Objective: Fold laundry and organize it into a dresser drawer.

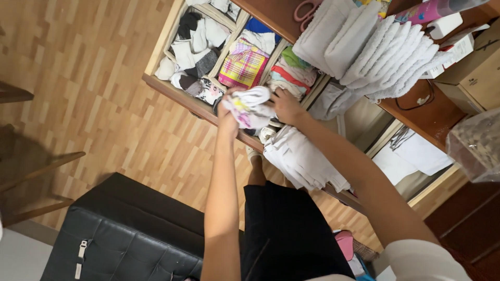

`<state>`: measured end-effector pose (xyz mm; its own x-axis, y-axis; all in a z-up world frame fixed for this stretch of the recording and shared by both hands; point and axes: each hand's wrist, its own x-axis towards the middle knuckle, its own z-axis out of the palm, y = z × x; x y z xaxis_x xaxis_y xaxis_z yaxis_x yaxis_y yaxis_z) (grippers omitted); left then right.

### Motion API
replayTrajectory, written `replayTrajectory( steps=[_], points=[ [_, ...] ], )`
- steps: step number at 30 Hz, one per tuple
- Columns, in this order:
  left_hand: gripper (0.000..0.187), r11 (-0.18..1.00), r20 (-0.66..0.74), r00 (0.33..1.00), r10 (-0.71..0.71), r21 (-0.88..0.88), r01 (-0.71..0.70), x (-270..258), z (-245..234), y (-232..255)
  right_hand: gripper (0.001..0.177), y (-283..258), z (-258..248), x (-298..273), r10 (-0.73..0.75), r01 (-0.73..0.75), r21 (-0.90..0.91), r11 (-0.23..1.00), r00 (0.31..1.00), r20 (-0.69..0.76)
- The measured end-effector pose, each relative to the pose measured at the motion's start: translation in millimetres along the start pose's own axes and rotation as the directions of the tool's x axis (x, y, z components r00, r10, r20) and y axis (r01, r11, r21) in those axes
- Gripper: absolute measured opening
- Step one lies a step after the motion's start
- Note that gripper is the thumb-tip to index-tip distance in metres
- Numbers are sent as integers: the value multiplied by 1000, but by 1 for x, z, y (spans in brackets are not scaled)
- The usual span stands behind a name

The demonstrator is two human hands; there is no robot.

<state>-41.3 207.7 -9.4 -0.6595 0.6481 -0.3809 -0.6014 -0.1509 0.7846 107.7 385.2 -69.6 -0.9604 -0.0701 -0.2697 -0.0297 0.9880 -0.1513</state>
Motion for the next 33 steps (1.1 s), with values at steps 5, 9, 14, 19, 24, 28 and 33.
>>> replayTrajectory(
  steps=[5,9,14,19,24,28,33],
  points=[
    [40,640,526,844,100,616,-460,4,61,14,61,20,-8,-4,229,-57,722,689,963,-143],
    [36,-135,725,689,1,683,-718,-26,7,-64,71,31,-31,1,54,57,486,872,976,-211],
    [33,-312,597,801,45,770,-556,-30,27,-71,70,28,-41,0,89,76,514,854,953,-289],
    [24,-444,380,859,-343,740,-505,3,52,-103,63,38,-36,4,125,50,495,868,941,-314],
    [21,-338,457,773,-441,713,-614,40,45,-152,53,45,-27,4,66,191,549,814,908,-415],
    [22,-282,692,620,-369,552,-784,42,25,-131,52,53,-35,1,73,154,611,777,941,-330],
    [27,-272,813,538,-222,478,-835,56,18,-146,44,46,-80,-18,51,167,483,860,912,-406]
  ],
)
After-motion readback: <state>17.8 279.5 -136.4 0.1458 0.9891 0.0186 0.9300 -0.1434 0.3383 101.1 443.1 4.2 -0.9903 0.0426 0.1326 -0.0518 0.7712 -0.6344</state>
